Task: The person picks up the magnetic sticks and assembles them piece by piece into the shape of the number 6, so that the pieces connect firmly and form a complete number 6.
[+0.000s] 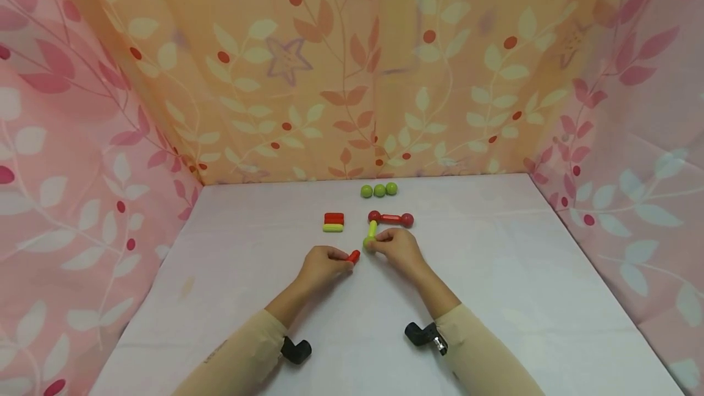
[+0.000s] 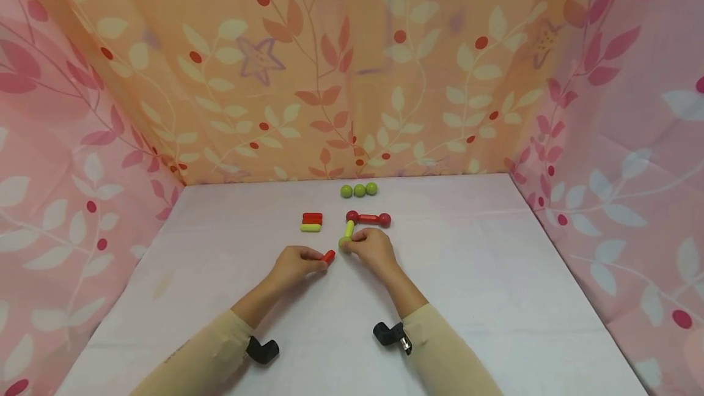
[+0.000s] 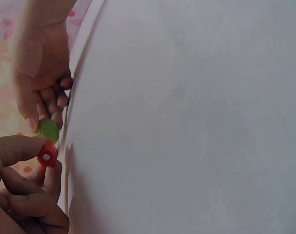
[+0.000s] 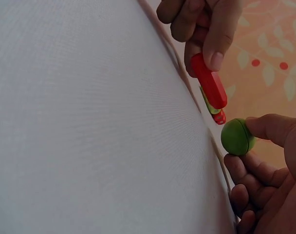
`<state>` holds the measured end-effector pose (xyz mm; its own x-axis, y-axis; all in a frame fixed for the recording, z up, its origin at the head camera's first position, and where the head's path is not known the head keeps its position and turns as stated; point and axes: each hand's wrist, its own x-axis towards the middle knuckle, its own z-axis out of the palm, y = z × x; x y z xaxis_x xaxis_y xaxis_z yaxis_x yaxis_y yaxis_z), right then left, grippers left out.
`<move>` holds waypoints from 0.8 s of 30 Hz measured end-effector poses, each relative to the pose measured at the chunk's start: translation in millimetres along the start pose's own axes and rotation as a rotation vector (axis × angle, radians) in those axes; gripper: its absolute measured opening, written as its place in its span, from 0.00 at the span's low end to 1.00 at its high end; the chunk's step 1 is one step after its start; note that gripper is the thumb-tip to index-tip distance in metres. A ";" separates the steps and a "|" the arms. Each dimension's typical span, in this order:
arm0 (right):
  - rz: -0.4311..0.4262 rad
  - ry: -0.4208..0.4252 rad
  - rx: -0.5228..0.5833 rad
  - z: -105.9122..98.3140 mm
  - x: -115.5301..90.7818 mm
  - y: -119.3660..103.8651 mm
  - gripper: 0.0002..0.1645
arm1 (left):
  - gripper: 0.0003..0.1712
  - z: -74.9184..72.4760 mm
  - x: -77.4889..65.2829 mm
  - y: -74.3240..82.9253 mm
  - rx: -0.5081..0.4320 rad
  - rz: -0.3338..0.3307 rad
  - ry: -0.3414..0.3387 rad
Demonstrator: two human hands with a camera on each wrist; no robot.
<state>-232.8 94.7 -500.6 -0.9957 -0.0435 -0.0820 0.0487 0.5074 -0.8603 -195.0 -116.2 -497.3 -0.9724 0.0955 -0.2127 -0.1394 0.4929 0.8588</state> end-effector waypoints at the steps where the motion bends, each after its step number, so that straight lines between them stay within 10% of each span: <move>1: -0.002 -0.001 0.003 -0.4 0.3 -0.1 0.14 | 0.12 1.5 -0.6 1.6 -0.005 0.000 0.003; 24: 0.009 0.029 -0.024 3.4 0.7 0.4 0.15 | 0.13 21.8 1.2 15.2 -0.060 -0.029 -0.009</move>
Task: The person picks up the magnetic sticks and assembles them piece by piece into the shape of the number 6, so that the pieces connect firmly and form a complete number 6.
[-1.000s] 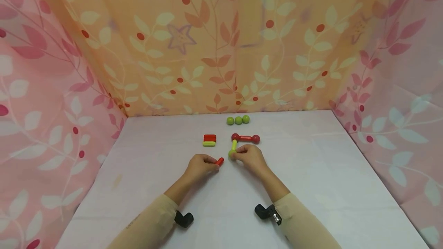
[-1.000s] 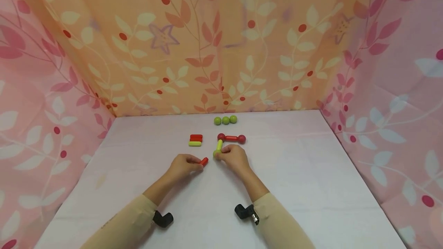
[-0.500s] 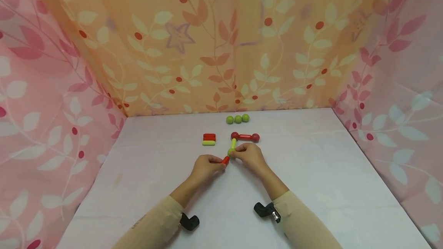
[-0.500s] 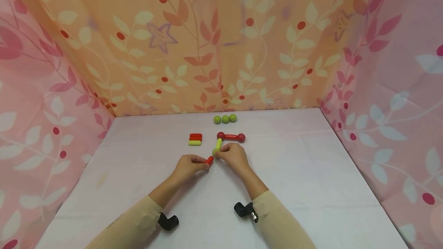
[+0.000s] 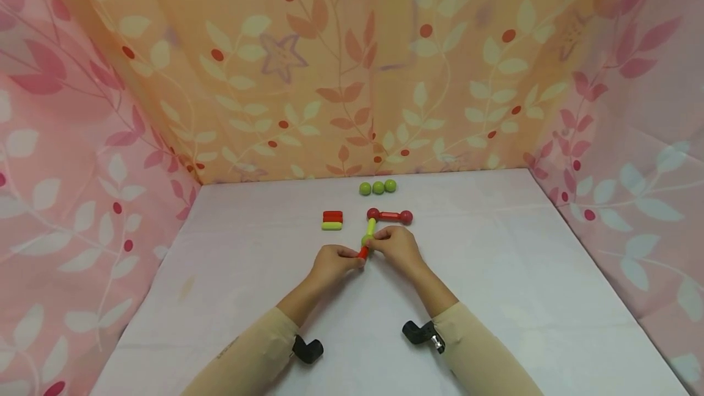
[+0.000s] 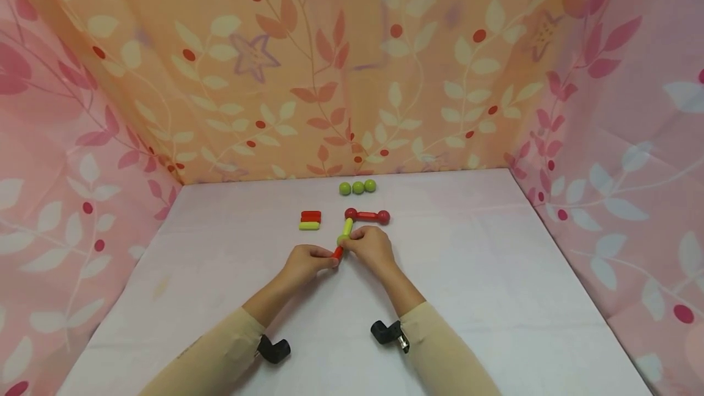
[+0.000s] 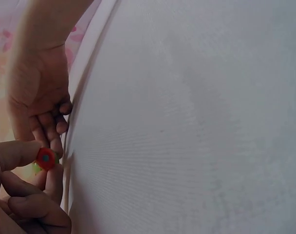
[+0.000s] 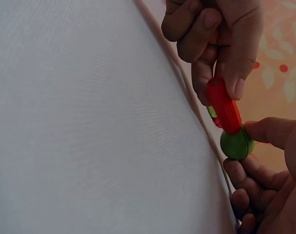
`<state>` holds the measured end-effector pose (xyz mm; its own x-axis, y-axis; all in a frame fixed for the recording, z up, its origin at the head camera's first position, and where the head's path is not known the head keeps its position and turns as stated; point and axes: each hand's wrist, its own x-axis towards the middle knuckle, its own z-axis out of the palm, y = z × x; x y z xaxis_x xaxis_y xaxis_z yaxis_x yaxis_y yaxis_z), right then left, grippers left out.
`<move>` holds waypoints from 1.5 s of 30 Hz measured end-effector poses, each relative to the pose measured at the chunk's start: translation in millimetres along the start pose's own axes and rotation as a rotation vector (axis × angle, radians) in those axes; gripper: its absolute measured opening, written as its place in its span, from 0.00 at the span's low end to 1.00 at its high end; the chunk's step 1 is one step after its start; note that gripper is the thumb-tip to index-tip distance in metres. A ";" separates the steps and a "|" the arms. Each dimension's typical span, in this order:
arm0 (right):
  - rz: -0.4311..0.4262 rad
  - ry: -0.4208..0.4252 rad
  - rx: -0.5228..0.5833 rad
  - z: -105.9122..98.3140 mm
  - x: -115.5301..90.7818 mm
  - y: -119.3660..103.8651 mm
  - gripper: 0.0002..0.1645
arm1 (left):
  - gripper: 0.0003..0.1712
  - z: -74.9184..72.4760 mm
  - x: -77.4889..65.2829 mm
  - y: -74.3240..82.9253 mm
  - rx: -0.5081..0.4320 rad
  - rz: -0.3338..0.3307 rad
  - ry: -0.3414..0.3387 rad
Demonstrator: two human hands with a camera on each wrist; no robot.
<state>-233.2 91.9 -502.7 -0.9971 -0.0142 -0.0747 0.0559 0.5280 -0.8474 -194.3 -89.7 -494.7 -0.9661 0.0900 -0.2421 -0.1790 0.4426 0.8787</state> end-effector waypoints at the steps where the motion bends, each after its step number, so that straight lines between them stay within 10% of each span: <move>1: 0.001 0.003 -0.004 -0.2 0.3 0.2 0.15 | 0.13 0.2 0.5 0.2 0.001 -0.002 -0.007; 20: -0.036 -0.132 -0.063 -11.2 3.6 0.2 0.15 | 0.11 0.2 6.9 6.4 0.053 -0.123 -0.111; 34: -0.296 -0.417 -0.260 -62.5 36.6 -18.3 0.16 | 0.12 -0.7 4.9 4.5 0.036 -0.134 -0.110; 45: -0.426 -0.246 -0.290 -96.7 104.9 -25.0 0.13 | 0.12 2.8 3.1 2.8 0.011 -0.136 -0.114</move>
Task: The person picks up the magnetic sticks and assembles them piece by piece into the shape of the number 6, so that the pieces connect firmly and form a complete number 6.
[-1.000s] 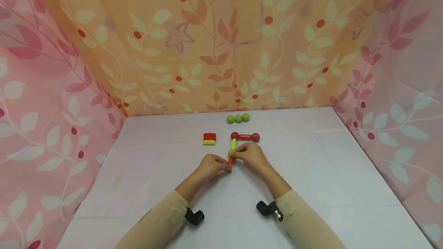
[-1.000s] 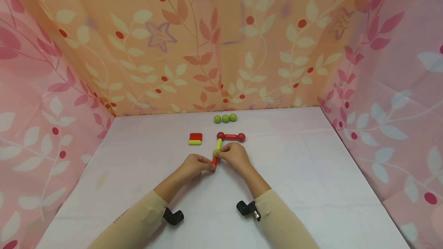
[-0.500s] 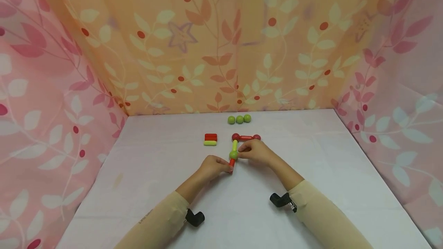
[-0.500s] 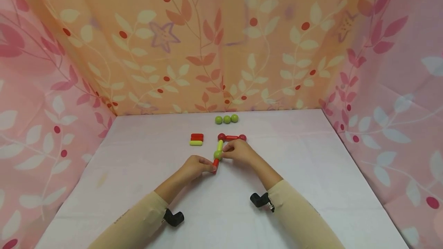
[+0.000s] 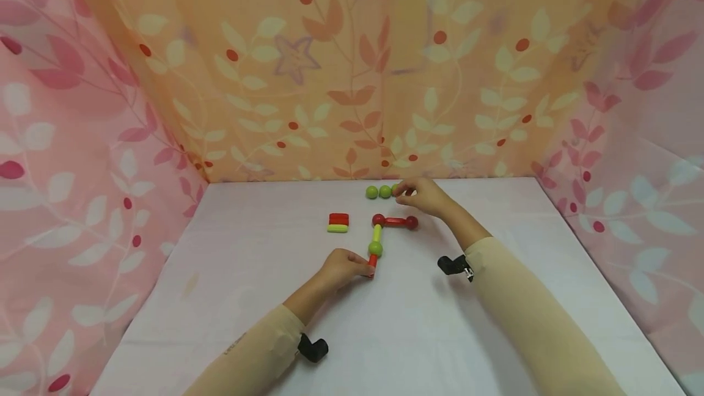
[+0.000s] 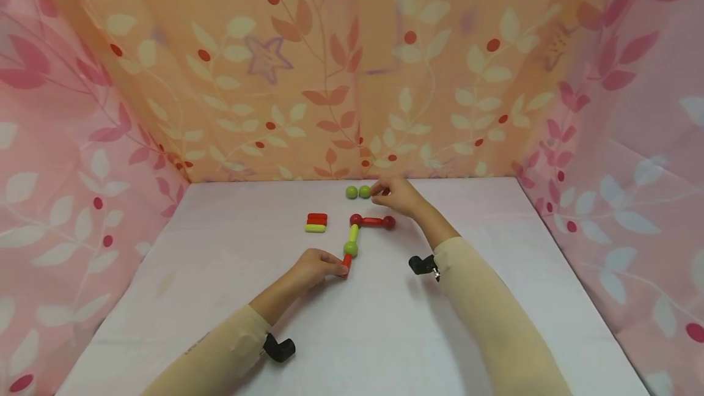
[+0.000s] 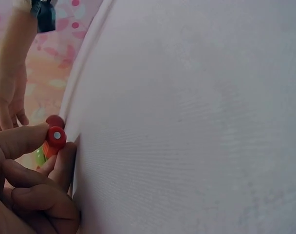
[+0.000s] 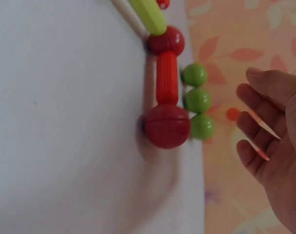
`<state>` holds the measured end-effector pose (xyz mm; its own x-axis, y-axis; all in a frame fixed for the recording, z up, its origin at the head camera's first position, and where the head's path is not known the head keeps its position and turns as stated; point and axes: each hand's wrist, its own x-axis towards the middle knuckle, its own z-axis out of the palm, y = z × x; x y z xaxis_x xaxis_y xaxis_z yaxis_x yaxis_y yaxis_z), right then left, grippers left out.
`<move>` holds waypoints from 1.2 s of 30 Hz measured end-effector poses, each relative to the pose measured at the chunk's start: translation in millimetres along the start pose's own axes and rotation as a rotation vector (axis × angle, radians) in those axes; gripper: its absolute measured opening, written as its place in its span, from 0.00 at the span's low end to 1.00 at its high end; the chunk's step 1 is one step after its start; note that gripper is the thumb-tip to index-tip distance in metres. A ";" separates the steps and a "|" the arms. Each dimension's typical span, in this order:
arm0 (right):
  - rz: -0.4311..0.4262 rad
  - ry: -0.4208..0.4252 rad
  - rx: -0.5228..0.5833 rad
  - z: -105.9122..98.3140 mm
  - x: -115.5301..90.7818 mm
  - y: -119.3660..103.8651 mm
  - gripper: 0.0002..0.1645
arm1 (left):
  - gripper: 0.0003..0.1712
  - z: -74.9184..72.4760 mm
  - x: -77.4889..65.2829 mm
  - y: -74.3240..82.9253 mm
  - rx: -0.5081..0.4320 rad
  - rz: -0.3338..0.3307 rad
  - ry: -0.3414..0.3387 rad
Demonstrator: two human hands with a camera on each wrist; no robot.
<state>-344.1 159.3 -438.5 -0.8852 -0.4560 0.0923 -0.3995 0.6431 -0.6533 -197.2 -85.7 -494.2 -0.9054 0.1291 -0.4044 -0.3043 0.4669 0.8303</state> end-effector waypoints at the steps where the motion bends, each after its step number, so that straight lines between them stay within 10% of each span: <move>1: -0.003 0.012 0.003 -0.1 4.2 5.2 0.14 | 0.12 0.7 -0.5 -0.4 -0.007 -0.002 -0.005; 21: 0.269 0.113 0.287 27.2 34.0 53.8 0.32 | 0.13 5.5 -2.8 -9.1 -0.022 0.060 0.014; 36: 0.308 0.222 0.172 37.8 40.0 46.3 0.29 | 0.13 4.5 -3.7 -7.2 -0.021 0.060 0.026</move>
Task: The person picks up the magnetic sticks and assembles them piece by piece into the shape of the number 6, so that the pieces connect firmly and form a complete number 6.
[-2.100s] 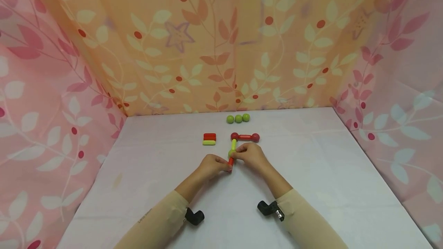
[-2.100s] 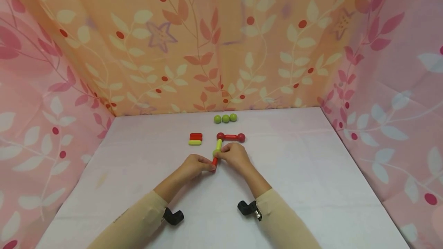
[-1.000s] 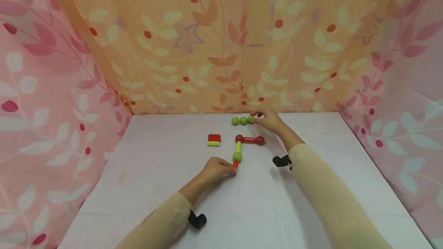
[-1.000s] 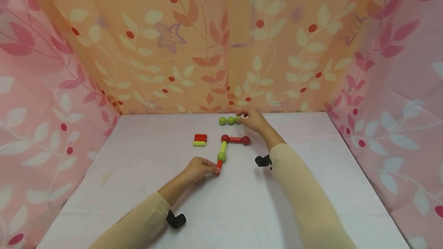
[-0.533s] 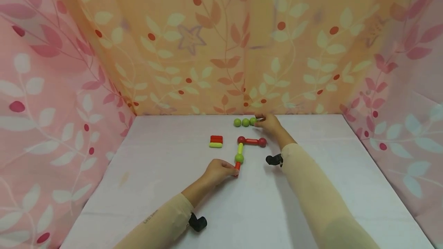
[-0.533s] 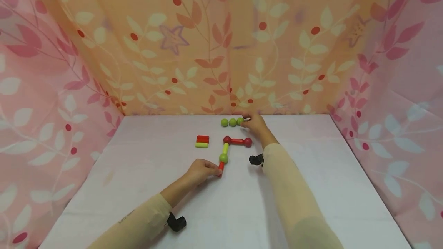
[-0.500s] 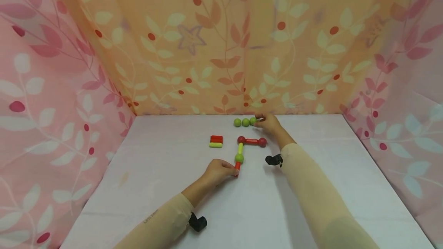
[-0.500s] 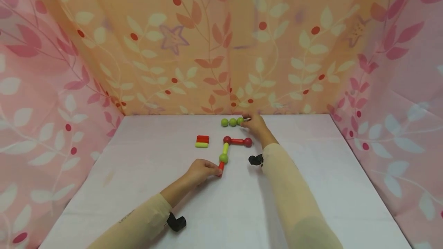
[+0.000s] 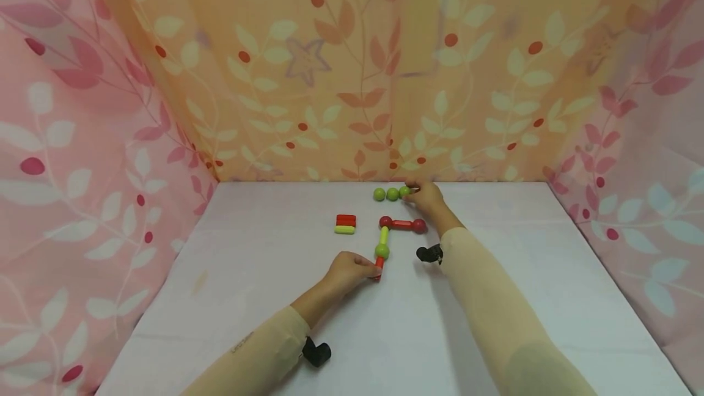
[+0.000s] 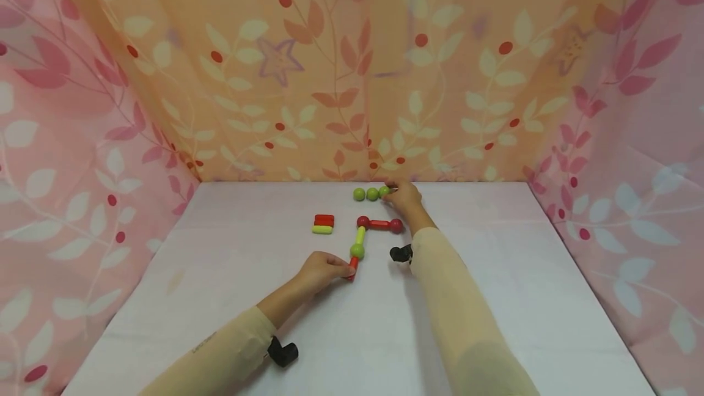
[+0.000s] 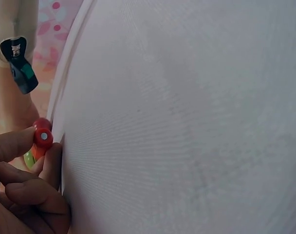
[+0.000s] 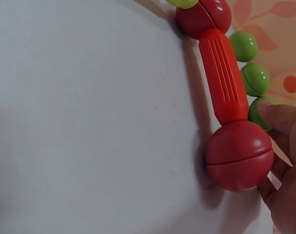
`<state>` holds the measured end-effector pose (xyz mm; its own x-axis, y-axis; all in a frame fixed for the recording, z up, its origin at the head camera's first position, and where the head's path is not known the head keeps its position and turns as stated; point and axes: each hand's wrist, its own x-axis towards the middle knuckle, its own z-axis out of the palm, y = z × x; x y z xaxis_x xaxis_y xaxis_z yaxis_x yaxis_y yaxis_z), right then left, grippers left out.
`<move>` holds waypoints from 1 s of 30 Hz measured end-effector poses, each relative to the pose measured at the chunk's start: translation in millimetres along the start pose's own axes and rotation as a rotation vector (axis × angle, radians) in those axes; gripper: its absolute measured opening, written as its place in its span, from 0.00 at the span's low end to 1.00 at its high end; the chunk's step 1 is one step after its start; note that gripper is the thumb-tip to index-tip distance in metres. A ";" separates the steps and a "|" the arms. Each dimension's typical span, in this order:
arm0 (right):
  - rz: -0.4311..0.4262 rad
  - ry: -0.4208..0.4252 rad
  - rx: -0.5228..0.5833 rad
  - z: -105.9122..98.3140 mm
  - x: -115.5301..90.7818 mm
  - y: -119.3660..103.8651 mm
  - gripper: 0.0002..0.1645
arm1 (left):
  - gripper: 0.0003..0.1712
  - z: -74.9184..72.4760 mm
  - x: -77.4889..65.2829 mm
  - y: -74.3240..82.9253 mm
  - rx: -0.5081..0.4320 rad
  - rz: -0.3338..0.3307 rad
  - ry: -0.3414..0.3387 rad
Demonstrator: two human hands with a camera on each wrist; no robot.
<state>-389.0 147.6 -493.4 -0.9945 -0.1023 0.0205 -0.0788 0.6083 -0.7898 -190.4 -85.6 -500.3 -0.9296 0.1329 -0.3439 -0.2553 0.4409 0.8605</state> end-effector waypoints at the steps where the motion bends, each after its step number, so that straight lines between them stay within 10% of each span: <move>1: 0.012 0.009 -0.017 0.1 0.2 -0.2 0.28 | 0.13 0.4 0.2 0.6 0.003 0.001 0.000; 30: -0.102 0.115 0.048 -20.5 -40.2 -35.9 0.22 | 0.10 0.5 2.1 5.9 0.007 -0.013 0.025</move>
<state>-347.6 145.9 -453.3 -0.9830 -0.0692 0.1702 -0.1794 0.5609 -0.8082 -193.6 -82.2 -496.2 -0.9327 0.1049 -0.3450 -0.2652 0.4488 0.8534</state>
